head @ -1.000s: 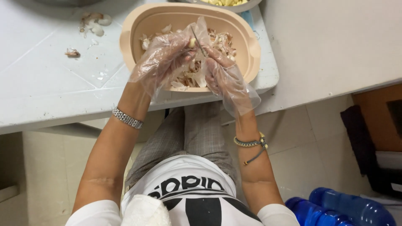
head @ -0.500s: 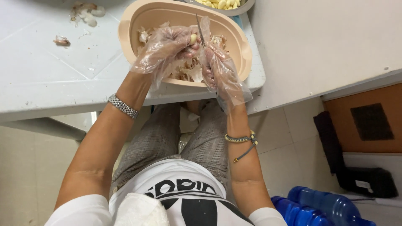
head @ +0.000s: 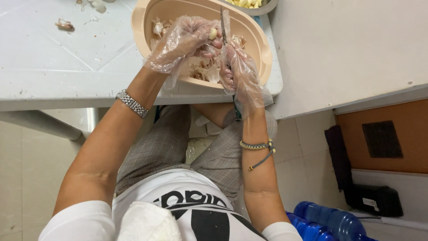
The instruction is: The person is peeling individual garlic cloves by hand, using a small knife to assist in removing the skin while wearing protective plastic gloves.
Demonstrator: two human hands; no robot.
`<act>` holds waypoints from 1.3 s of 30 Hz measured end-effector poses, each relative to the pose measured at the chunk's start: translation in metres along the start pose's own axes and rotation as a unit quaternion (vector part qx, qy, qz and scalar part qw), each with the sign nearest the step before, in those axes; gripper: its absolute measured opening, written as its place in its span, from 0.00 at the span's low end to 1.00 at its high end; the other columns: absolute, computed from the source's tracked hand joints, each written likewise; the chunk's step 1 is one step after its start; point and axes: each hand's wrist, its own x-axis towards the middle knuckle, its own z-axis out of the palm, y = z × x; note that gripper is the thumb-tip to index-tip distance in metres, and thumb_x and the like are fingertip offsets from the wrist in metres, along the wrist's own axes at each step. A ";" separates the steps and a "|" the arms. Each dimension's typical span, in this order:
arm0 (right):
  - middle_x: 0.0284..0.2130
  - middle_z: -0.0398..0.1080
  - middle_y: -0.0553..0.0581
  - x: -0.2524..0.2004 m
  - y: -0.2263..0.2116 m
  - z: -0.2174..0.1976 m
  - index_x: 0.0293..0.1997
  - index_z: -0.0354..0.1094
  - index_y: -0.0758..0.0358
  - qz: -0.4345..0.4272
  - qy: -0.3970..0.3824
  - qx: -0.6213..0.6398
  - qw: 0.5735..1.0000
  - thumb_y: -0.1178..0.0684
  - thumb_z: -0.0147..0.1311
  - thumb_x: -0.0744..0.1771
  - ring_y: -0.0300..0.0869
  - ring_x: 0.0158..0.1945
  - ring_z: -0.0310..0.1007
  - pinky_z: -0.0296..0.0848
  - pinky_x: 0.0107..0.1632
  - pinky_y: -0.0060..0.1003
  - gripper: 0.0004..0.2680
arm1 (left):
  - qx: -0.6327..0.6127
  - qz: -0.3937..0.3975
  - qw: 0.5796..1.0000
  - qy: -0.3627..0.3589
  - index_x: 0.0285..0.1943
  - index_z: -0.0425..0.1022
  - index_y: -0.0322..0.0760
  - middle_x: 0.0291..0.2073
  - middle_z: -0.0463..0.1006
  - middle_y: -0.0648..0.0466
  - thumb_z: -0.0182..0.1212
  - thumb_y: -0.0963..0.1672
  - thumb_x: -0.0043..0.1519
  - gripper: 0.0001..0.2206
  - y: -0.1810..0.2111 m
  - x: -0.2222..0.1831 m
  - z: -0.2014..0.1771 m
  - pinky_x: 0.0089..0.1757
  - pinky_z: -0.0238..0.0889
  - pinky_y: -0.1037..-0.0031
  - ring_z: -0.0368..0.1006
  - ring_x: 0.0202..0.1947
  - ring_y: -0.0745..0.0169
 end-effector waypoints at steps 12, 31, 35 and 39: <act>0.19 0.66 0.45 0.033 0.043 -0.018 0.66 0.63 0.63 -0.056 -0.094 0.112 0.988 0.39 0.54 0.67 0.29 0.15 0.55 0.54 0.16 0.20 0.23 | -0.069 -0.109 0.988 0.082 0.49 0.79 0.30 0.36 0.82 0.52 0.68 0.44 0.60 0.13 0.016 -0.003 0.008 0.34 0.75 0.91 0.77 0.30 0.75; 0.51 0.54 0.51 -0.008 0.025 -0.021 0.79 0.43 0.51 -0.240 -0.165 -0.071 0.954 0.54 0.46 0.76 0.27 0.22 0.51 0.58 0.26 0.20 0.20 | -0.274 -0.217 0.922 0.168 0.66 0.69 0.30 0.57 0.78 0.38 0.63 0.39 0.57 0.24 -0.017 -0.004 -0.008 0.53 0.79 0.68 0.79 0.55 0.50; 0.80 0.42 0.60 0.000 0.037 -0.035 0.79 0.41 0.53 -0.184 -0.187 0.044 0.964 0.61 0.43 0.75 0.25 0.43 0.75 0.80 0.39 0.17 0.21 | -0.242 -0.154 0.955 0.078 0.57 0.73 0.25 0.40 0.82 0.44 0.66 0.39 0.61 0.16 0.012 -0.011 0.000 0.42 0.80 0.81 0.82 0.41 0.58; 0.76 0.52 0.59 -0.002 0.044 -0.044 0.78 0.47 0.50 -0.309 -0.114 -0.122 0.936 0.53 0.46 0.76 0.52 0.81 0.52 0.66 0.81 0.46 0.18 | -0.257 -0.227 0.931 0.126 0.63 0.73 0.20 0.36 0.82 0.39 0.66 0.35 0.59 0.22 0.017 -0.006 0.003 0.37 0.82 0.83 0.83 0.34 0.57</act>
